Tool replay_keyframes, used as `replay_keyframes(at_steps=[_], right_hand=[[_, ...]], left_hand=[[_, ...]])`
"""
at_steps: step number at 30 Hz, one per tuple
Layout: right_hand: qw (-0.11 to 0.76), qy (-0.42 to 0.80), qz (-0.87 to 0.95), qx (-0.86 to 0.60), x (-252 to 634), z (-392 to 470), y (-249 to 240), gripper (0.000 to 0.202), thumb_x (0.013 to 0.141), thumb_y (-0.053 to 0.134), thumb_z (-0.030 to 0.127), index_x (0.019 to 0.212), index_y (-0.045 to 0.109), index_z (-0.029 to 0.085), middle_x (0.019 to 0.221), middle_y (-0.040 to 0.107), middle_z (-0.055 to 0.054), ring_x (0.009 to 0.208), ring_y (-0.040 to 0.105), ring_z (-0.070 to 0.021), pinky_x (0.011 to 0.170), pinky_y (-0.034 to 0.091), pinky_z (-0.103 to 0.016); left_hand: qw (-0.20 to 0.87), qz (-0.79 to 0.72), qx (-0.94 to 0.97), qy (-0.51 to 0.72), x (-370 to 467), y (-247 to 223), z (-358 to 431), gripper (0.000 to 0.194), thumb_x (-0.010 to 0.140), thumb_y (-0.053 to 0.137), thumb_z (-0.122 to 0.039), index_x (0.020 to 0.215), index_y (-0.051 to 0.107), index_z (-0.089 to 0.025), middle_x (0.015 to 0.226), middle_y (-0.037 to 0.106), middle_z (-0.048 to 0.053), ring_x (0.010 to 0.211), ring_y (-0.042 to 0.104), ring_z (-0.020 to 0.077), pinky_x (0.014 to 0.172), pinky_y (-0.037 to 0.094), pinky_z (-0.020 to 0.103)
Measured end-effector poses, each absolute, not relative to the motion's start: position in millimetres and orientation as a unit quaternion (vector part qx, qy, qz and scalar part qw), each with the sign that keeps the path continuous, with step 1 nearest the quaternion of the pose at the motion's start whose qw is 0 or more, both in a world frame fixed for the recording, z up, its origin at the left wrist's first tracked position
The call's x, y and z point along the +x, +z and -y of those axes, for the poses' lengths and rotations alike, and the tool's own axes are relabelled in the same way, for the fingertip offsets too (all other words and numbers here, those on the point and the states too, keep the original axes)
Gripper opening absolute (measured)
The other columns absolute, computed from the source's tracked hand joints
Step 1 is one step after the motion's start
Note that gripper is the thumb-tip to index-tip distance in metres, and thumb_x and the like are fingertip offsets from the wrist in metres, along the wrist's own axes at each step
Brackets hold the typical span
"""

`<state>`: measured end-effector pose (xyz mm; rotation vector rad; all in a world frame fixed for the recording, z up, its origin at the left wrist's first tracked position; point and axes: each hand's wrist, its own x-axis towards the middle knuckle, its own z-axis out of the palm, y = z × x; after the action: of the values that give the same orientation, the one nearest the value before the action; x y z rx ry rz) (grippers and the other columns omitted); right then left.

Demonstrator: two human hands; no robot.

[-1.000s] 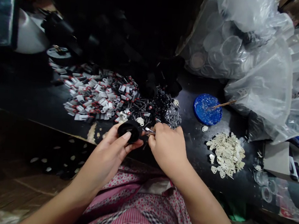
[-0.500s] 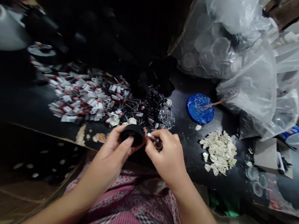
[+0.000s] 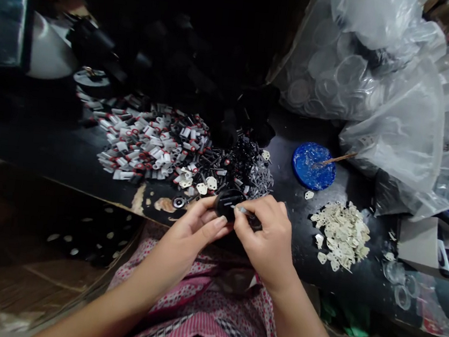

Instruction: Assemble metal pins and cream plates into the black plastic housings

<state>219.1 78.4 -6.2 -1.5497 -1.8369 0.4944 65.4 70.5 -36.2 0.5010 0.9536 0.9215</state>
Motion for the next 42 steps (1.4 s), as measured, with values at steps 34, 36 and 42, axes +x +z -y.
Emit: replay_keyframes(at_steps=[34, 36, 42], right_hand=[[0.003, -0.013, 0.637, -0.771, 319.4, -97.2, -11.5, 0.024, 0.099, 0.051, 0.031, 0.095, 0.071, 0.018, 0.091, 0.075, -0.009, 0.079, 0.064, -0.0233, 0.075, 0.029, -0.036], [0.01, -0.005, 0.633, -0.774, 315.6, -98.6, -11.8, 0.022, 0.099, 0.053, 0.031, 0.094, 0.069, 0.018, 0.092, 0.075, -0.009, 0.08, 0.065, -0.0239, 0.076, 0.03, -0.036], [0.053, 0.016, 0.585, -0.809, 314.2, -103.7, -13.4, 0.017, 0.095, 0.06, 0.032, 0.099, 0.067, 0.017, 0.098, 0.076, -0.009, 0.085, 0.066, -0.0262, 0.079, 0.032, -0.037]], left_hand=[[0.746, -0.492, 0.248, 0.373, 60.1, -55.7, -81.1, 0.046, 0.083, 0.076, -0.041, 0.124, 0.066, -0.023, 0.12, 0.074, 0.011, 0.109, 0.072, 0.0315, 0.105, 0.052, 0.044], [0.747, -0.491, 0.247, 0.373, 59.9, -56.4, -81.2, 0.047, 0.083, 0.077, -0.041, 0.126, 0.066, -0.024, 0.123, 0.073, 0.011, 0.111, 0.071, 0.0318, 0.105, 0.052, 0.044], [0.751, -0.471, 0.259, 0.384, 60.1, -54.9, -81.8, 0.042, 0.084, 0.076, -0.039, 0.122, 0.069, -0.024, 0.125, 0.073, 0.01, 0.116, 0.068, 0.0306, 0.102, 0.055, 0.041]])
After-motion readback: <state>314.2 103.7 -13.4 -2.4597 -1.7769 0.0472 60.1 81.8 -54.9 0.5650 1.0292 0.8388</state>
